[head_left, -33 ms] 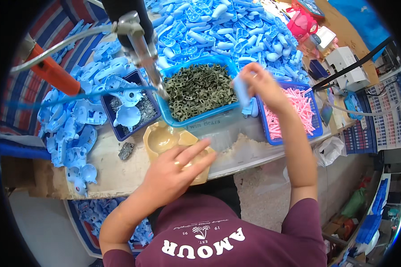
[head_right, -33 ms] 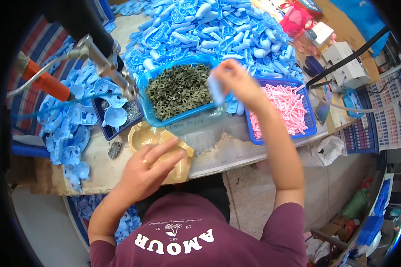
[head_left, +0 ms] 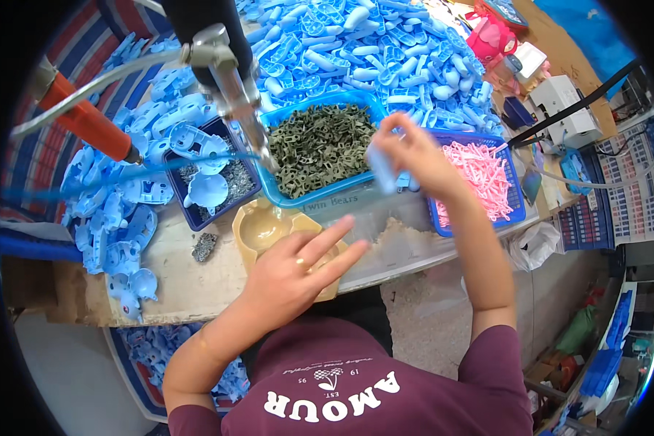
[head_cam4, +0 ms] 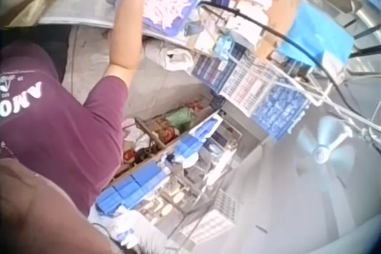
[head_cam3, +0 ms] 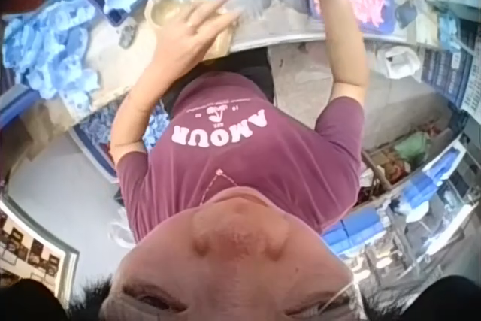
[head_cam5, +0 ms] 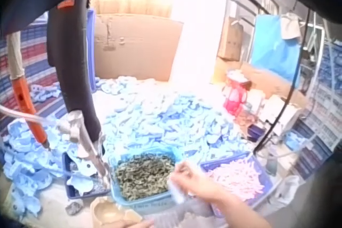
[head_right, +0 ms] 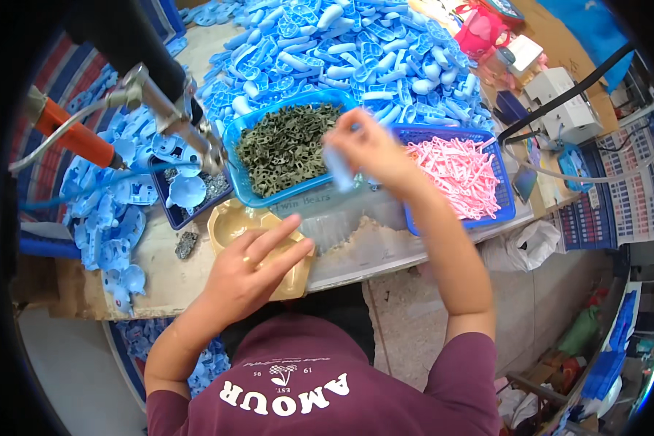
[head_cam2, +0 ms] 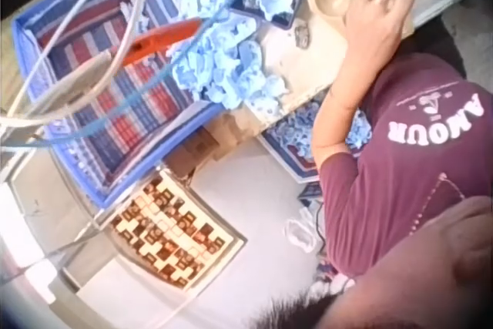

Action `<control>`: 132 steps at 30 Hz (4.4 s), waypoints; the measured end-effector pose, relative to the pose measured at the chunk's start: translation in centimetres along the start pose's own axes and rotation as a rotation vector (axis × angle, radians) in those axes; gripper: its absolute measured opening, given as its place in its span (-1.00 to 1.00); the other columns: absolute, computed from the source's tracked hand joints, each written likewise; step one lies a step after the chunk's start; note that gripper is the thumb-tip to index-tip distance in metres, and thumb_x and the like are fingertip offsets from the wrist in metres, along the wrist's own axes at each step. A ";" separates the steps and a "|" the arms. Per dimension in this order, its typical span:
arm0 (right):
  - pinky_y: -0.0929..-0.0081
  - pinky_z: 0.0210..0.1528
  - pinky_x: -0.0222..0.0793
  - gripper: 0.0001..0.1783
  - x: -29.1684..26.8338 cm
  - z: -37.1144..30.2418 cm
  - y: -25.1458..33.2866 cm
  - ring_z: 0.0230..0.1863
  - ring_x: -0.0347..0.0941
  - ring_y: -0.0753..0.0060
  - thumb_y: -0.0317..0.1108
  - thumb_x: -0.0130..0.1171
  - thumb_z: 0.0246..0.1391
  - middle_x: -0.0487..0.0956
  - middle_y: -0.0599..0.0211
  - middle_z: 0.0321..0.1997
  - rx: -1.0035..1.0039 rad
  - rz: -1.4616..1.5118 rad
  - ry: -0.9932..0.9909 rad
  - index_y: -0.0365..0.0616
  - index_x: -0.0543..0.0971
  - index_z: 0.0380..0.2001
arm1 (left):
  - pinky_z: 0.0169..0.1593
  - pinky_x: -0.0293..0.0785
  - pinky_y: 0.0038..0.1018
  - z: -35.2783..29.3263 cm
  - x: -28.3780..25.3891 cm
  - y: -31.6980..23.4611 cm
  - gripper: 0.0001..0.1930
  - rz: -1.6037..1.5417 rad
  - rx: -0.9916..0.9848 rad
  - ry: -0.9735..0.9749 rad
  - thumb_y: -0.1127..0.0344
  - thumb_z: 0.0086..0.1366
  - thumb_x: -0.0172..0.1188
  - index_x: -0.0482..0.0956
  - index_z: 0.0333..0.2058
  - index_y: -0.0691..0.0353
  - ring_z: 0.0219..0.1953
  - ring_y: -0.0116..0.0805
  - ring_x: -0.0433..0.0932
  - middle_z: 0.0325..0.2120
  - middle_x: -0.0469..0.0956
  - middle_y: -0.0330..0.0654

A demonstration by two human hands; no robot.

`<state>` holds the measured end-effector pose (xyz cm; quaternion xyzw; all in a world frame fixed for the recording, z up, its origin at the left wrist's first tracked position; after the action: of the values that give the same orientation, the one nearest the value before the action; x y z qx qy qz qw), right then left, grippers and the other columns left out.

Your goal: Assemble plush blue dinosaur toys by inserting components and using a pneumatic fastening tool.

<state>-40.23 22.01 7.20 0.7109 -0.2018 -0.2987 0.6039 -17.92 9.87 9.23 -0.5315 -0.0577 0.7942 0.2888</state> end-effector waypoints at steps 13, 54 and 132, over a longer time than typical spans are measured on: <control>0.25 -0.15 0.49 -0.66 -10.8 3.9 -3.6 -0.18 0.60 0.12 -0.15 0.28 0.05 0.66 0.15 -0.25 -0.148 -1.003 -0.610 -0.12 0.65 -0.17 | -0.33 0.56 -0.47 -3.3 1.2 0.2 -0.65 0.073 0.090 -0.219 0.46 -0.05 0.36 0.56 -0.21 0.21 -0.32 -0.25 0.60 -0.18 0.59 -0.18; 0.40 -0.35 0.46 -0.68 17.4 -5.6 -2.3 -0.43 0.55 0.32 -0.43 0.31 0.04 0.57 0.20 -0.23 -0.441 -0.527 0.422 -0.15 0.60 -0.08 | -0.13 0.60 -0.39 -13.9 1.1 -0.4 -0.73 0.171 -0.046 -0.324 0.36 0.08 0.38 0.65 -0.19 0.15 -0.22 -0.28 0.61 -0.20 0.64 -0.23; 0.38 -0.17 0.48 -0.69 1.5 8.3 -3.8 -0.25 0.55 0.31 -0.41 0.39 -0.06 0.62 0.28 -0.32 -0.433 -0.862 -0.226 -0.16 0.62 -0.19 | 0.29 0.25 -0.10 -6.6 4.9 2.2 -0.36 0.182 -0.306 0.014 0.12 0.11 0.37 0.43 0.12 0.31 0.16 -0.05 0.34 0.14 0.40 -0.08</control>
<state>-44.97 15.64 2.48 0.5510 0.1131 -0.6314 0.5338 -14.33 9.16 1.51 -0.5778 -0.1273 0.7953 0.1319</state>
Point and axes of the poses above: each hand's wrist, its own z-axis towards the middle knuckle, its own x-axis out of the palm, y = z × x, the point moved 4 cm from there along z, towards the middle knuckle
